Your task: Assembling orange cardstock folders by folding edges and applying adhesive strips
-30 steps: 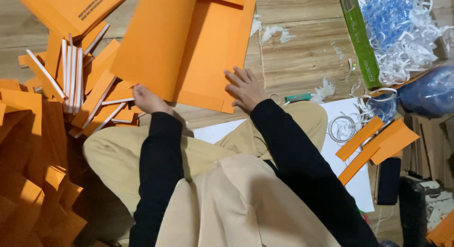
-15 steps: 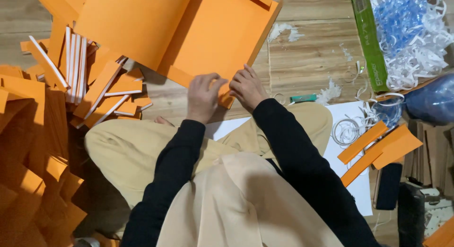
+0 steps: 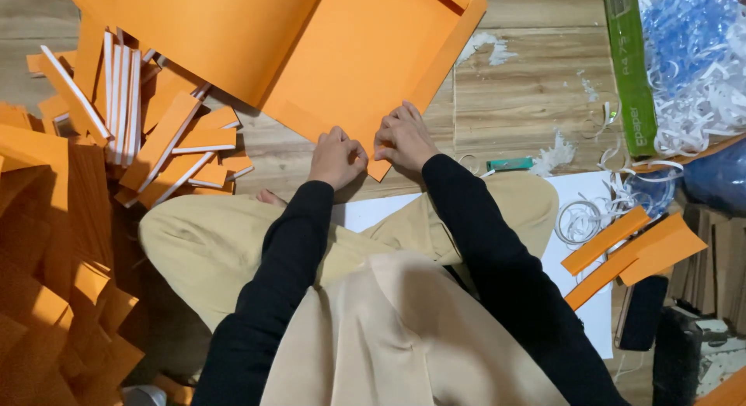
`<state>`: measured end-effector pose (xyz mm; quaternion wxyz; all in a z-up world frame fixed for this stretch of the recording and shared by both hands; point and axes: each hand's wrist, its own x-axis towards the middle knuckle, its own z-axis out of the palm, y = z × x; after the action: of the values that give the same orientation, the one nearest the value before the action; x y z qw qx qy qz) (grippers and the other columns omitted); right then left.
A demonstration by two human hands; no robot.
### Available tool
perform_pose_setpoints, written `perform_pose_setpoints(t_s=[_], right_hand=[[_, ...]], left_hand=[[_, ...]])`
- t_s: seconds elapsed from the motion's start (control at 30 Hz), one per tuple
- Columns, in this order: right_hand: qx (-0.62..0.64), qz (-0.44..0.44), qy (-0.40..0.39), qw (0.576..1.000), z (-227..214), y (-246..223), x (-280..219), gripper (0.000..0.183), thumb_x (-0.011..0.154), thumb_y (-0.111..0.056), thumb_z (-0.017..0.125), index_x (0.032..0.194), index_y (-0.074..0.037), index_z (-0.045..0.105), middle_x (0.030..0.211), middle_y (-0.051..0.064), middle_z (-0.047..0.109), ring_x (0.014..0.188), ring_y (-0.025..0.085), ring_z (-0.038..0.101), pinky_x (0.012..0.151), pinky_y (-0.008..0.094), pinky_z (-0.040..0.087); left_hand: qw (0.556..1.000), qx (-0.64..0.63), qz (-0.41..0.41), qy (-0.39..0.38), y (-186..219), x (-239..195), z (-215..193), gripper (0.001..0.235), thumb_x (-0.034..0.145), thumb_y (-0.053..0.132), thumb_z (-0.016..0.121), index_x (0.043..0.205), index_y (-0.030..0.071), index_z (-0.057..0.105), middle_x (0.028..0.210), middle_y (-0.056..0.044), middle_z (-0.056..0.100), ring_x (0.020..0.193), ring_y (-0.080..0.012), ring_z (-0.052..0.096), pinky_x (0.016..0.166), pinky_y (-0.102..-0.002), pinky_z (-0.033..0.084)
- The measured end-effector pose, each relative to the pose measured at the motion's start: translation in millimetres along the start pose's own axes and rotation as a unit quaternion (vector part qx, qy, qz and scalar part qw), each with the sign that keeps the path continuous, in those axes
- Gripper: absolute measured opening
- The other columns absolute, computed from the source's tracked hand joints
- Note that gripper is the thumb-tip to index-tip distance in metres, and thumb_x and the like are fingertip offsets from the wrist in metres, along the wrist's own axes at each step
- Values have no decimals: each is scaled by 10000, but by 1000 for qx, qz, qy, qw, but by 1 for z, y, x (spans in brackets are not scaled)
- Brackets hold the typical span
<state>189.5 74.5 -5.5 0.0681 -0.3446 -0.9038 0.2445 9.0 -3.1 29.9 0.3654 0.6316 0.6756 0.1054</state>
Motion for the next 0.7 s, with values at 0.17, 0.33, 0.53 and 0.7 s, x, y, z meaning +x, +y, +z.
perform_pose_setpoints(t_s=[0.17,0.33,0.53,0.7], right_hand=[[2,7,-15,1000,-8,-4,2,277,653,-478,714,712,-228,612,749,-44,523,939,166,426,1080,463,137],[-16,4,-20,1000,-6,-5,2,274,637,-483,711,699,-243,594,756,-47,517,943,160,418,1075,452,127],[-46,20,5,999,-22,-22,-1,432,592,-475,734,893,-232,542,1036,-23,446,1082,207,364,1077,467,134],[-62,159,80,982,-45,-45,-23,1032,669,-608,646,1439,-139,144,1485,155,35,1350,366,83,1108,500,107]], left_hand=[[1000,13,-10,24,14,0,-5,142,669,256,728,619,185,615,800,22,326,815,-230,427,644,-360,462],[999,26,-39,0,26,-1,-14,160,707,222,718,640,149,592,823,-10,350,860,-244,422,698,-369,457],[995,58,-76,-16,23,12,-5,190,676,241,753,627,161,588,845,-20,377,881,-261,431,698,-389,456],[994,64,-91,-18,21,24,2,230,642,244,784,619,131,586,843,-47,371,882,-296,443,698,-428,465]])
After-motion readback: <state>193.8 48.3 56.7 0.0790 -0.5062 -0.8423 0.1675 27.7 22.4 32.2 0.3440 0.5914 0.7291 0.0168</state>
